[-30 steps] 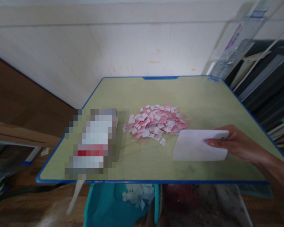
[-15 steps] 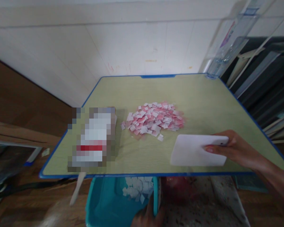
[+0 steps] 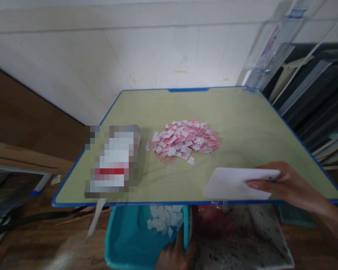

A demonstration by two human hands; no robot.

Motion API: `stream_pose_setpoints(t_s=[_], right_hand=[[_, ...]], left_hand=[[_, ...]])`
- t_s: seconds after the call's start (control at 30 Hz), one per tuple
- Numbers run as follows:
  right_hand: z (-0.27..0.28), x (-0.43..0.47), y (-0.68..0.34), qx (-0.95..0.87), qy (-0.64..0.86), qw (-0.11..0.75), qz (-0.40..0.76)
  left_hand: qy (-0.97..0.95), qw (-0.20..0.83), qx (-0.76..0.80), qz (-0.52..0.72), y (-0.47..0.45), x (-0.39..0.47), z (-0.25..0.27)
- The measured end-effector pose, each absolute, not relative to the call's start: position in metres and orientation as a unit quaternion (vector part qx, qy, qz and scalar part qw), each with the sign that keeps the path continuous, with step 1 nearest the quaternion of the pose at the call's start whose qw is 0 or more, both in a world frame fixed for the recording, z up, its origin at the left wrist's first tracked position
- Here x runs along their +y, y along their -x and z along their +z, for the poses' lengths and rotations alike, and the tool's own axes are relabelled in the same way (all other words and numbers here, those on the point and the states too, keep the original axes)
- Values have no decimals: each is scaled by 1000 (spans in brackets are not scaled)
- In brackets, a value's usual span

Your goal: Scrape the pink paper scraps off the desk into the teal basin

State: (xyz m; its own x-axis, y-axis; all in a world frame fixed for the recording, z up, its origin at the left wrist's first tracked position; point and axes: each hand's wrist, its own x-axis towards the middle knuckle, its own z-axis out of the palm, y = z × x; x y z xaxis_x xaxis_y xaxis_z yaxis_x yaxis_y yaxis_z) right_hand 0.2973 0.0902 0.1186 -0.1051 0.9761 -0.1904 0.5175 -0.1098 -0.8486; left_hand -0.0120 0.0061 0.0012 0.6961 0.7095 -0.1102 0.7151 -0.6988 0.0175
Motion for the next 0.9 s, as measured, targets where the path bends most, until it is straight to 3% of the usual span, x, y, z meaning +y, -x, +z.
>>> stream_pose_setpoints(t_s=[0.47, 0.7, 0.9], right_hand=[[143, 71, -296, -745, 486, 273, 367], [150, 80, -290, -686, 635, 326, 138], [157, 114, -266, -689, 645, 289, 160]], left_hand=[[-895, 147, 401, -131, 5, 12, 19], [-897, 165, 393, -117, 4, 14, 20], [-900, 147, 392, -120, 3, 9, 15]])
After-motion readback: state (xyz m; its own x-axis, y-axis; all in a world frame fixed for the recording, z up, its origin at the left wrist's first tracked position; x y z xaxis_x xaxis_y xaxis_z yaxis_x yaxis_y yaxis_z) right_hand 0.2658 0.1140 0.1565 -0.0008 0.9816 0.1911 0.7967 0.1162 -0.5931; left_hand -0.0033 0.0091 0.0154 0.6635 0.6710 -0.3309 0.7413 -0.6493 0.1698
